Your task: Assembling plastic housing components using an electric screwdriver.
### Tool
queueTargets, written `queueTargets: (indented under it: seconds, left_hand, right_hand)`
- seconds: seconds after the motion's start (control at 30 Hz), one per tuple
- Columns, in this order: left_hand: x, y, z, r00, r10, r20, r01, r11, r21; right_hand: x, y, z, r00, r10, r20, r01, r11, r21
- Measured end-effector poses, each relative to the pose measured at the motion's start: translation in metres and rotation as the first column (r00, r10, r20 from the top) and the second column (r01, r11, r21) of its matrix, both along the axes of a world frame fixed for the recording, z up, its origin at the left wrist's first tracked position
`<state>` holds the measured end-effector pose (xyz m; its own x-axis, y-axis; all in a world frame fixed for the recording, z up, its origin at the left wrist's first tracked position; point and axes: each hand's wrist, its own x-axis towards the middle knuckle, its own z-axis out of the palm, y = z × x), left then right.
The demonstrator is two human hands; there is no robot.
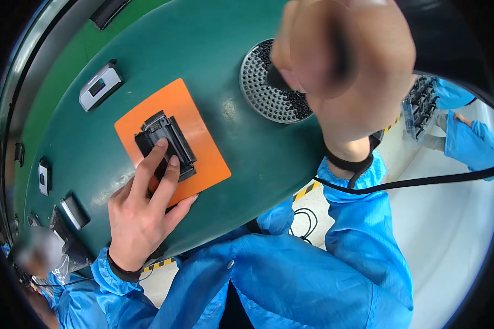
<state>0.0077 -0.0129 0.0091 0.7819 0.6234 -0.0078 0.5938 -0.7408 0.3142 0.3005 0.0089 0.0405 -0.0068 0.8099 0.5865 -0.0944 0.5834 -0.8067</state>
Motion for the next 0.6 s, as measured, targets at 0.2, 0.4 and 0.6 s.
queueTargets:
  seconds: [0.2,0.4,0.6]
  left_hand:
    - [-0.002,0.001,-0.001,0.999,-0.022,-0.036,0.021,0.999,-0.04]
    - [-0.003,0.004,-0.002,0.999,-0.05,-0.018,0.05,0.999,-0.015]
    - [-0.005,0.007,-0.011,0.997,-0.044,0.064,0.044,0.999,0.001]
  right_hand:
    - [-0.013,0.001,-0.015,0.999,-0.035,-0.003,0.035,0.999,-0.036]
    - [-0.01,0.003,-0.018,0.999,0.042,0.018,-0.041,0.998,-0.044]
    - [-0.01,0.003,-0.018,1.0,0.019,-0.013,-0.02,0.998,-0.052]
